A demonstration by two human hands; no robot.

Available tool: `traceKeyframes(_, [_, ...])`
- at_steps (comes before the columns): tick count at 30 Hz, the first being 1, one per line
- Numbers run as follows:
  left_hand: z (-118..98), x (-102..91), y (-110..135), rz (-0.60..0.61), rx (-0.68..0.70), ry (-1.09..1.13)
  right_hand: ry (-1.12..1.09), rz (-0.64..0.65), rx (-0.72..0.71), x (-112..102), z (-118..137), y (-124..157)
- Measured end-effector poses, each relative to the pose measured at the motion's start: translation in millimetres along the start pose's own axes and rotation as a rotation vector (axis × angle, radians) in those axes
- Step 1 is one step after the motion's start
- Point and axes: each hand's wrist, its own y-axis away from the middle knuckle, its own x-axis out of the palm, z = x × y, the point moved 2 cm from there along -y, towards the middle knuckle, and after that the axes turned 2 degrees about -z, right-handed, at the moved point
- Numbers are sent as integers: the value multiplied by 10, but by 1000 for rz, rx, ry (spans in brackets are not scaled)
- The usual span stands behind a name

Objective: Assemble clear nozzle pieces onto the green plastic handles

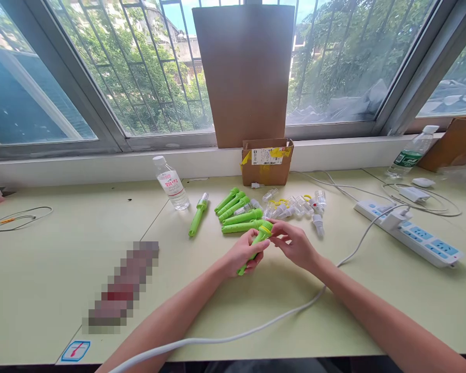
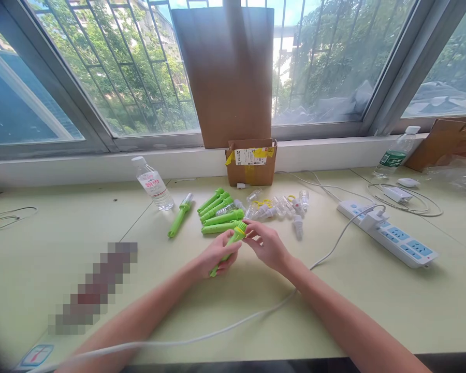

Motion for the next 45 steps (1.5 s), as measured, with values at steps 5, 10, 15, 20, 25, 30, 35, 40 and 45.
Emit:
traceKeyframes(5, [20,9,-14,-63,45,-26,-22,4,12,-9,-30,1])
traceKeyframes(10, [39,-9,-55,-207,129,-95,-22,-4,34,-17,-26,-5])
traceKeyframes(15, [59,1,-83,-207,165,-157,2,-7,67,-37,-15,-17])
traceKeyframes(20, [56,-9,-87,-160,164,-111,-12,17,77,-43,6,-20])
traceKeyframes(25, [35,-38,-76,-37,125,-30,-20,31,78,-46,39,-19])
traceKeyframes(30, [45,-79,-80,13,90,27,-36,39,88,-45,39,-17])
traceKeyframes(35, [43,-108,-84,15,71,20,-89,40,95,-31,12,-16])
traceKeyframes(40, [14,-60,-52,-44,97,-40,-64,28,74,-23,25,-6])
traceKeyframes(45, [-7,-62,-40,-184,116,-45,-36,36,39,-41,63,8])
